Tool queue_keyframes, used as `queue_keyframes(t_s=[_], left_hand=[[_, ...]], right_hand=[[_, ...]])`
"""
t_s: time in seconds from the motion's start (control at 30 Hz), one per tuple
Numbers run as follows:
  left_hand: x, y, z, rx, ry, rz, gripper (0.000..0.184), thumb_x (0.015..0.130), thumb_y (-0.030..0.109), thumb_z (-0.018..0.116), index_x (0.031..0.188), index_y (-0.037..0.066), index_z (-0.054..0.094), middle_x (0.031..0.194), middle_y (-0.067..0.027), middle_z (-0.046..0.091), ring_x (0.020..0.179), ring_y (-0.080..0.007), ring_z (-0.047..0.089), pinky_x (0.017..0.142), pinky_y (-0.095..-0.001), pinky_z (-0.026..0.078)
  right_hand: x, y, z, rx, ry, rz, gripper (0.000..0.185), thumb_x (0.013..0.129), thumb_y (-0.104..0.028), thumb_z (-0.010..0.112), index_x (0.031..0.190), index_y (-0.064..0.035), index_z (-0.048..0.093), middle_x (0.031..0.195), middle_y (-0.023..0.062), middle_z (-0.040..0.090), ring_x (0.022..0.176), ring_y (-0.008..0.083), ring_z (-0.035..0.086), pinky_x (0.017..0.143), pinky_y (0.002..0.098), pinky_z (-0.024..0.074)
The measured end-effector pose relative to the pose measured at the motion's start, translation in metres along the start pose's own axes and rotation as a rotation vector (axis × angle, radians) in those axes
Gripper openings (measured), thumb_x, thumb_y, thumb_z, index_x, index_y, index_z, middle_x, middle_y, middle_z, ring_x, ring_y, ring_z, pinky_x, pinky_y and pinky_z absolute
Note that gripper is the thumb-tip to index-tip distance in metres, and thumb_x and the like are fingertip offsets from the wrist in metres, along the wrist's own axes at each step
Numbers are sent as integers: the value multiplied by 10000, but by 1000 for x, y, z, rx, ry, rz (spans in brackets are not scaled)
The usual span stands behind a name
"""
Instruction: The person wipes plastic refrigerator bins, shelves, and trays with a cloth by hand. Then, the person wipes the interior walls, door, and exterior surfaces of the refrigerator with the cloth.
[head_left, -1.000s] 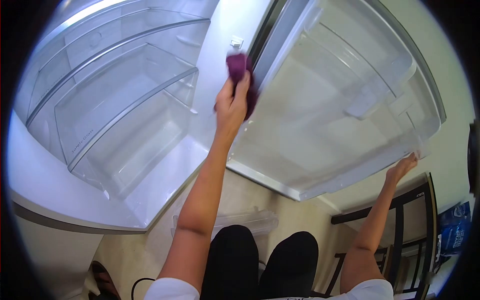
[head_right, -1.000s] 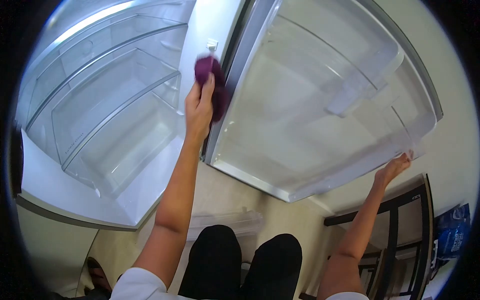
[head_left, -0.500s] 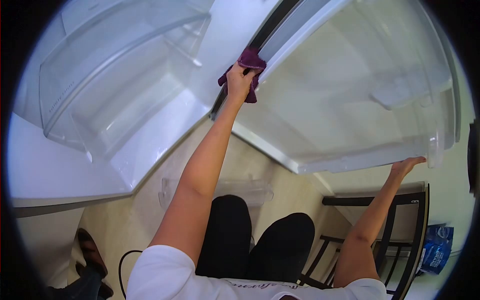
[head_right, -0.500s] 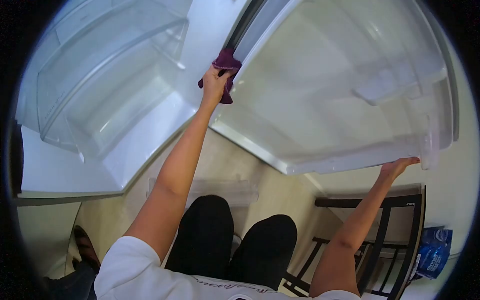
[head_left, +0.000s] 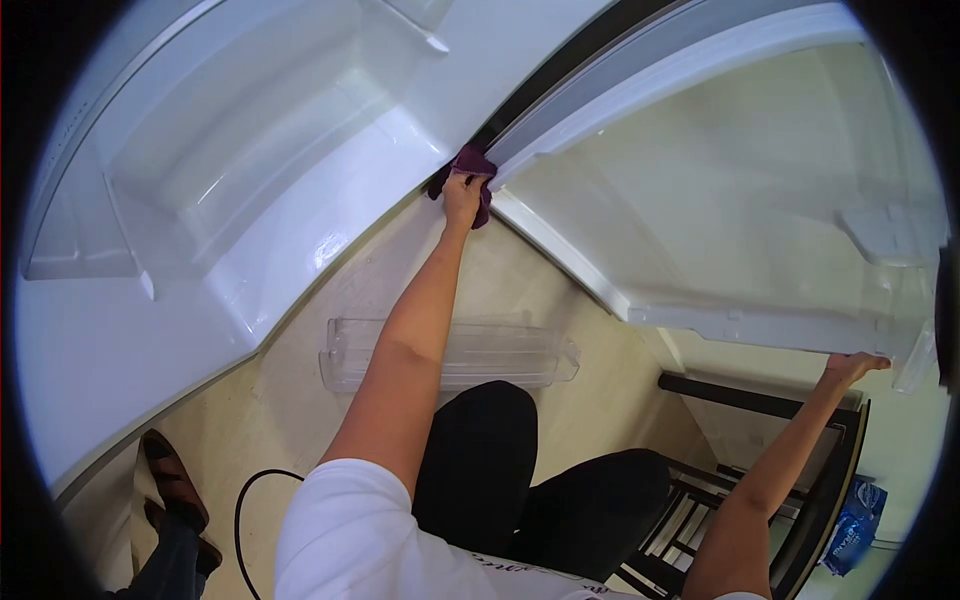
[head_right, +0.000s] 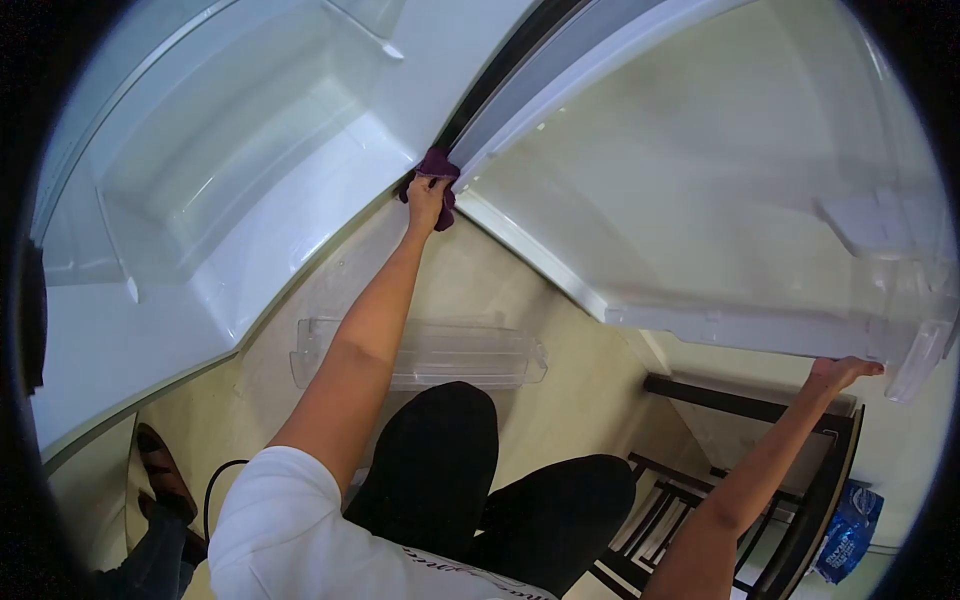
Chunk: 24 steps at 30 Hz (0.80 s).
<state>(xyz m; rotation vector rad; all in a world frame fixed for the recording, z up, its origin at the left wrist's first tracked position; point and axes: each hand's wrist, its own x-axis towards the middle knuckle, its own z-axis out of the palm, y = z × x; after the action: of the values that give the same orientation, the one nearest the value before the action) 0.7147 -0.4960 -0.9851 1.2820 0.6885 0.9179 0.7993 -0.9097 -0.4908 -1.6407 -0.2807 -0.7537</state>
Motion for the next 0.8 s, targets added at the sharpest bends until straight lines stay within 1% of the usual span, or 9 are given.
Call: queue_keyframes(t_s=[0.13,0.23,0.4,0.53,0.6,0.67,0.7,0.73,0.8], left_hand=[[0,-31,-1,37,24,-8,128,734,126,683,854,80,696,847,-122,662,767,-271,634,673,-335,459],[1,-41,3,-11,-10,-246,137,734,132,686,866,97,701,868,-124,662,789,-274,635,680,-340,456],[-14,-15,15,-71,250,-378,162,711,129,720,858,64,698,871,-96,669,773,-229,625,690,-332,449],[-22,-3,25,-114,453,-503,224,725,44,655,948,49,673,898,-136,659,784,-221,612,722,-322,460],[-31,1,16,24,409,-515,197,727,47,644,919,26,682,859,-114,675,761,-217,612,723,-321,459],[-31,3,1,232,219,-576,216,714,45,588,917,27,658,995,-177,630,861,-326,616,754,-376,483],[-38,30,-7,192,247,-380,224,708,35,560,915,34,645,985,-177,622,849,-360,592,777,-401,466],[-34,35,-8,191,253,-379,224,708,35,560,915,34,645,985,-177,622,849,-360,592,777,-401,466],[-23,43,-8,94,109,173,286,685,-10,534,949,50,625,948,-163,618,879,-342,567,819,-385,445]], right_hand=[[8,8,-7,-4,-7,-13,951,728,-813,217,1396,-137,240,1407,98,310,1256,332,342,1011,510,359],[12,10,-11,22,-45,-11,983,700,-832,247,1391,-133,250,1398,98,324,1248,329,350,1017,507,353],[8,9,-8,-24,-14,-6,1007,680,-847,248,1383,-126,266,1383,107,342,1240,330,358,1015,510,355],[1,5,-1,-34,-33,-39,975,712,-830,187,1383,-127,270,1387,112,337,1242,337,353,1016,513,354],[-3,1,3,-61,15,-31,890,790,-759,78,1385,-126,271,1402,123,320,1269,350,330,1021,522,345],[-3,1,2,-55,-6,-33,912,775,-776,95,1390,-122,257,1409,129,306,1272,350,324,1024,520,340],[-3,1,4,-54,-26,-32,935,759,-793,112,1394,-119,243,1415,135,293,1276,350,319,1027,518,335],[-7,-2,7,-50,-31,-33,935,759,-793,112,1394,-119,243,1415,135,293,1276,350,319,1027,518,335],[-15,-7,12,-21,-13,-12,866,803,-744,80,1406,-140,227,1431,111,281,1287,350,305,1026,517,338]])
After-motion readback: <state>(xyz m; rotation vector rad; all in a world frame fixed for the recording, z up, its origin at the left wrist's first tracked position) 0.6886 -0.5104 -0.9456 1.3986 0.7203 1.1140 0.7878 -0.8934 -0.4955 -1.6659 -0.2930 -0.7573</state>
